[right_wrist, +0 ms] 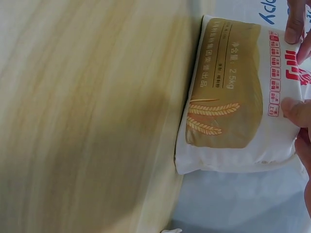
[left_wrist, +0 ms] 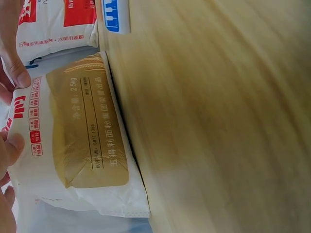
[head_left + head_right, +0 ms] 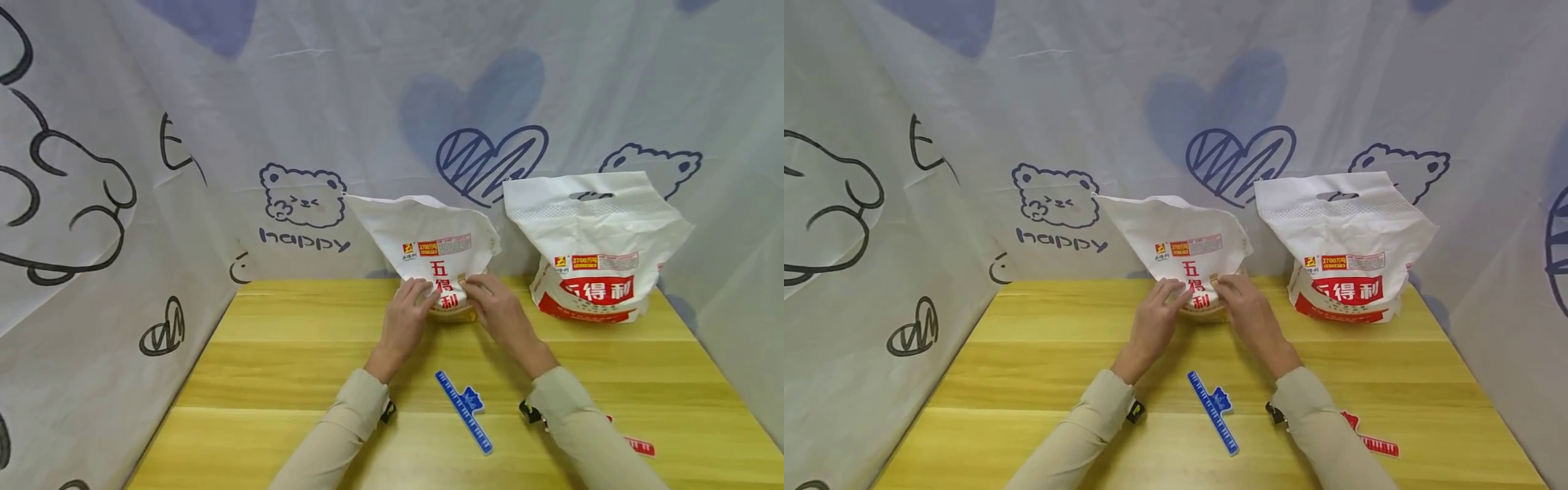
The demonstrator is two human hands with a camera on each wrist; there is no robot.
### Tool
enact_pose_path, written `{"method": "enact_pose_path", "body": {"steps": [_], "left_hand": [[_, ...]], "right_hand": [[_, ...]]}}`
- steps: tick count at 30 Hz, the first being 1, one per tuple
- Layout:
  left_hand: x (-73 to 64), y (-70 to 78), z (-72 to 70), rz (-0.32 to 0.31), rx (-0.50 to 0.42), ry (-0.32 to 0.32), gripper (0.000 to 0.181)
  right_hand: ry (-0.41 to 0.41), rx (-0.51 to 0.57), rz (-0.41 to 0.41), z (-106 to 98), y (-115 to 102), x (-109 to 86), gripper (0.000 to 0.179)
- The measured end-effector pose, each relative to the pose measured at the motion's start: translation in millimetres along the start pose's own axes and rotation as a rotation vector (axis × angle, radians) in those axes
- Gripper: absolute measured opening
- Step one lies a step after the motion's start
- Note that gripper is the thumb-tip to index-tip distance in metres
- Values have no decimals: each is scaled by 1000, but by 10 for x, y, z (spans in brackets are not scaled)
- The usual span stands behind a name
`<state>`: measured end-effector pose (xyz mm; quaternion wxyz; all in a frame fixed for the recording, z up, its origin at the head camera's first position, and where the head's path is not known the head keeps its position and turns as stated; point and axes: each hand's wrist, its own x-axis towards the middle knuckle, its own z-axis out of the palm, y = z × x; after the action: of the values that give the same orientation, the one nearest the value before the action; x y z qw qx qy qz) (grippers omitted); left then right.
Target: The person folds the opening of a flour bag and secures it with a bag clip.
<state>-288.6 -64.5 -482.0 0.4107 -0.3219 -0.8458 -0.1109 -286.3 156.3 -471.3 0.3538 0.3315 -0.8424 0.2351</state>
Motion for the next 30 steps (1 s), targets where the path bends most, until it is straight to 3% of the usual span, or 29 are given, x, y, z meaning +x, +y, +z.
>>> {"method": "enact_pose_path", "body": {"steps": [9, 18, 30], "left_hand": [[-15, 23, 6, 29, 1, 32, 17], [25, 28, -11, 35, -47, 5, 13], [3, 7, 27, 42, -44, 55, 16]], "right_hand": [[5, 4, 12, -10, -38, -20, 30], [-1, -38, 29, -9, -38, -22, 24], [-9, -74, -23, 10, -31, 8, 20]]}}
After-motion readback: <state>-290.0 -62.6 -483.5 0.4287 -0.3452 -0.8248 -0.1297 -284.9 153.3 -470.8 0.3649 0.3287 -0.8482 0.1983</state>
